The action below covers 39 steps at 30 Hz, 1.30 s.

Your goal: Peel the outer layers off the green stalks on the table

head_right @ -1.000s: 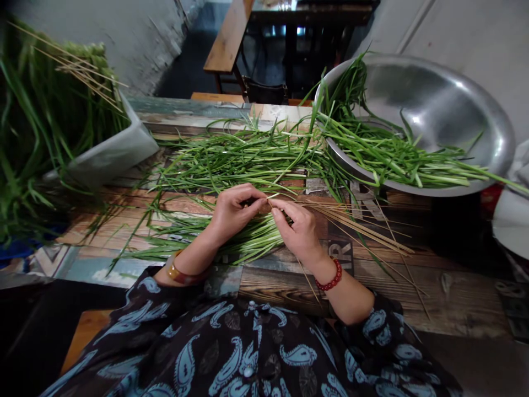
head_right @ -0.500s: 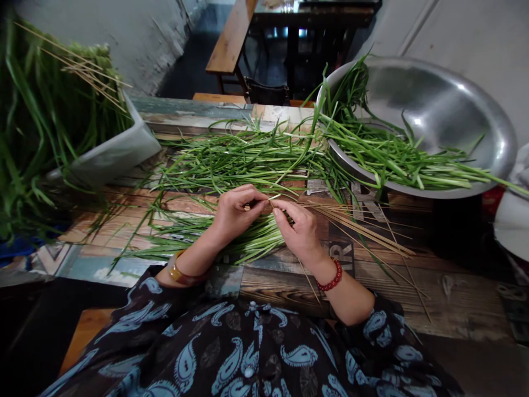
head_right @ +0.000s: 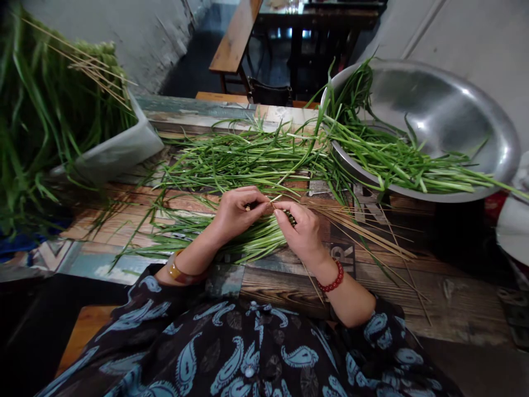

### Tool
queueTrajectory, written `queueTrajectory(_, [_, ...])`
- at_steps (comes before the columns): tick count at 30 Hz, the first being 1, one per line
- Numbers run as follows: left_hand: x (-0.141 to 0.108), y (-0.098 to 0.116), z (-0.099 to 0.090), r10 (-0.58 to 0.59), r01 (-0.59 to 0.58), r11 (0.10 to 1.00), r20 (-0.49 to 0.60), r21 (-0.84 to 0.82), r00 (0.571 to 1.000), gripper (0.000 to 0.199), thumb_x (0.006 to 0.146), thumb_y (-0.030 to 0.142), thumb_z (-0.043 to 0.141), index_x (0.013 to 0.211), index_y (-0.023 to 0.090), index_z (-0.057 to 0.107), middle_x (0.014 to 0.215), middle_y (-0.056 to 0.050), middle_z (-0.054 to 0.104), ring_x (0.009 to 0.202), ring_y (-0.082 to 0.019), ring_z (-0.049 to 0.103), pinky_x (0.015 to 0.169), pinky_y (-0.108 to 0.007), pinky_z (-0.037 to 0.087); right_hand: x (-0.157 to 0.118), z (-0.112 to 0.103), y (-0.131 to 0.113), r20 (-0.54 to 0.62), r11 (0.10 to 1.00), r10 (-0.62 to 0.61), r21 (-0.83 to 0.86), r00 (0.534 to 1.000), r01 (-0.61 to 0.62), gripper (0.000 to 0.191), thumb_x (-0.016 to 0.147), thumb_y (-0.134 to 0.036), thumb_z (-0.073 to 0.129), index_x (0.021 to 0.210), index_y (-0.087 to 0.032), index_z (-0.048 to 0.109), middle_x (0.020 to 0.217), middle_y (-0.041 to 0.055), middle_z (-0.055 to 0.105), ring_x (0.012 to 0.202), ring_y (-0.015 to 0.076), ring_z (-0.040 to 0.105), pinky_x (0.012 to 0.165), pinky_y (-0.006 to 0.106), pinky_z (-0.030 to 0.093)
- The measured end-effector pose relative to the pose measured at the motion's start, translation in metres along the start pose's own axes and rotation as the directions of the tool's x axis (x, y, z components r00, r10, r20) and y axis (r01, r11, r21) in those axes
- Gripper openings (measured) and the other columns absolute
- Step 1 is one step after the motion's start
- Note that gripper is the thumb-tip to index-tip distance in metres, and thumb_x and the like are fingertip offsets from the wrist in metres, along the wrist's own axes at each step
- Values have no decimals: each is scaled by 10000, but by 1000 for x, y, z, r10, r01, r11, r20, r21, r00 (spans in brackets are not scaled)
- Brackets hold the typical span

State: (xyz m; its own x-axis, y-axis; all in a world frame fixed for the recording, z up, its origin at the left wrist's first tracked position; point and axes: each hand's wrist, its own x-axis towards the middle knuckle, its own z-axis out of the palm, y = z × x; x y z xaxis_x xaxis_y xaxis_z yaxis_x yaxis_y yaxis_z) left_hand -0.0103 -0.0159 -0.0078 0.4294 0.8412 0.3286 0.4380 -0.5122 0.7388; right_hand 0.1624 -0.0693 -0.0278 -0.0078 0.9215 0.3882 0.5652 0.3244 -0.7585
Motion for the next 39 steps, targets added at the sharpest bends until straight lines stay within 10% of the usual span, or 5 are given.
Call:
queueTrajectory(6, [-1, 0, 1, 7, -6, 1000, 41, -8, 999, 116, 856, 169, 650, 778, 154, 734, 681, -12, 650, 636, -109, 582, 593, -217, 403, -2, 5, 3, -39, 995, 71, 73, 997, -68, 121, 910, -320, 591, 894, -218, 654, 829, 25, 740, 730, 166, 689, 713, 285, 541])
queueTrajectory(13, [1, -1, -3, 12, -10, 998, 37, -54, 999, 134, 876, 155, 611, 843, 157, 740, 779, -44, 680, 729, -136, 623, 665, -233, 461, -5, 7, 9, 8, 954, 166, 252, 986, -162, 469, 915, -337, 599, 1352, -218, 478, 844, 0, 692, 731, 150, 644, 715, 296, 515])
queueTrajectory(31, [-2, -7, -1, 122, -127, 991, 115, 41, 986, 178, 908, 188, 576, 855, 160, 744, 780, -44, 692, 710, -132, 631, 674, -235, 455, 0, 4, 2, -36, 983, 88, 166, 995, -81, 98, 930, -304, 567, 973, -219, 591, 811, 3, 682, 678, 138, 618, 645, 263, 484])
queueTrajectory(39, [1, 1, -9, -77, 112, 986, 265, -120, 961, 294, 893, 327, 611, 1075, 127, 726, 975, -82, 748, 858, -178, 664, 761, -258, 481, 0, -2, 1, -21, 987, 94, 133, 995, -90, 278, 1018, -377, 407, 1060, -203, 619, 932, 45, 694, 753, 161, 624, 715, 299, 494])
